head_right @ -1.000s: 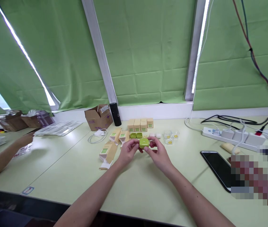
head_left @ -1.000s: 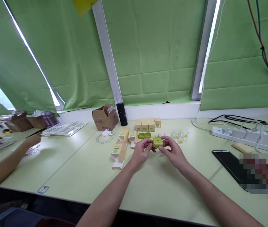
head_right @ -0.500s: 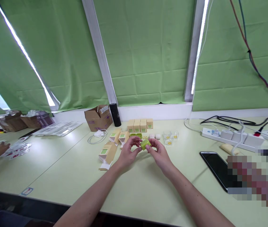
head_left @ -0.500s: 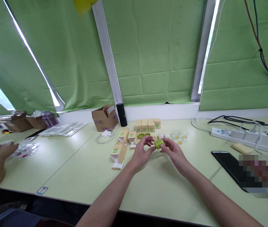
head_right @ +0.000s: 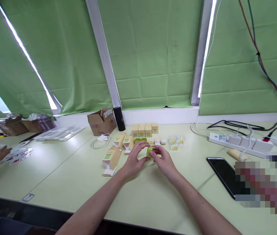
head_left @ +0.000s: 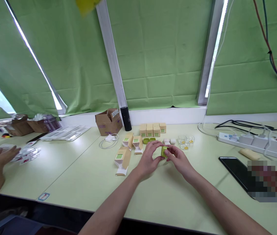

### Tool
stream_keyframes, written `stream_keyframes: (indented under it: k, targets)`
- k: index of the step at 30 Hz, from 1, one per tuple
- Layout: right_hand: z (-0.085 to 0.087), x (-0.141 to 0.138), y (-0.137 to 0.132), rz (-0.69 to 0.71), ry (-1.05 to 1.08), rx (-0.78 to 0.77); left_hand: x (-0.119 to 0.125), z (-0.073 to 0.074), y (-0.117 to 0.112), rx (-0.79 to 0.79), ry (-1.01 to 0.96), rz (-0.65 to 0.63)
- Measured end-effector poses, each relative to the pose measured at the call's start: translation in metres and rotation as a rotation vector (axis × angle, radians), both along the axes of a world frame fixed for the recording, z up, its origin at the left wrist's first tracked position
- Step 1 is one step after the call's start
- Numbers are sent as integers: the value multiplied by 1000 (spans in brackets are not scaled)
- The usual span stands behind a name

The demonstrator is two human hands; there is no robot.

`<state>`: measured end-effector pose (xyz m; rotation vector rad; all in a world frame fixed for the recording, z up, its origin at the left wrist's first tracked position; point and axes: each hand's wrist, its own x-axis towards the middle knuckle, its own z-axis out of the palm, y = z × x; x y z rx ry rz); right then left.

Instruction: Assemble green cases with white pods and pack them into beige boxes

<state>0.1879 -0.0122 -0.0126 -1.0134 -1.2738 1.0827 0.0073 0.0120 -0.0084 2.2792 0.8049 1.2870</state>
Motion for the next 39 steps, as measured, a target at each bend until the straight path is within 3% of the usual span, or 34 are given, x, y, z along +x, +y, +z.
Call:
stream_keyframes:
  k: [6, 10, 14, 19, 24, 29, 39]
  targets:
    - [-6, 4, 5, -48, -104, 14, 3, 0, 9, -160, -237, 50]
    - [-18, 11, 7, -141, -545, 119, -2, -3, 23, -373, -527, -51]
    - [-30, 9, 7, -140, -976, 160, -8, -7, 29, -512, -658, -76]
    - [-33, 2, 12, -196, -1242, 246, -10, -10, 30, -566, -728, -66]
    - [-22, -3, 26, -247, -1501, 370, -9, -11, 30, -575, -735, -67]
    - [-14, -6, 47, -313, -1603, 537, -8, -14, 33, -576, -729, -84]
    - [-15, -17, 78, -341, -1585, 530, -11, -14, 31, -582, -721, -83]
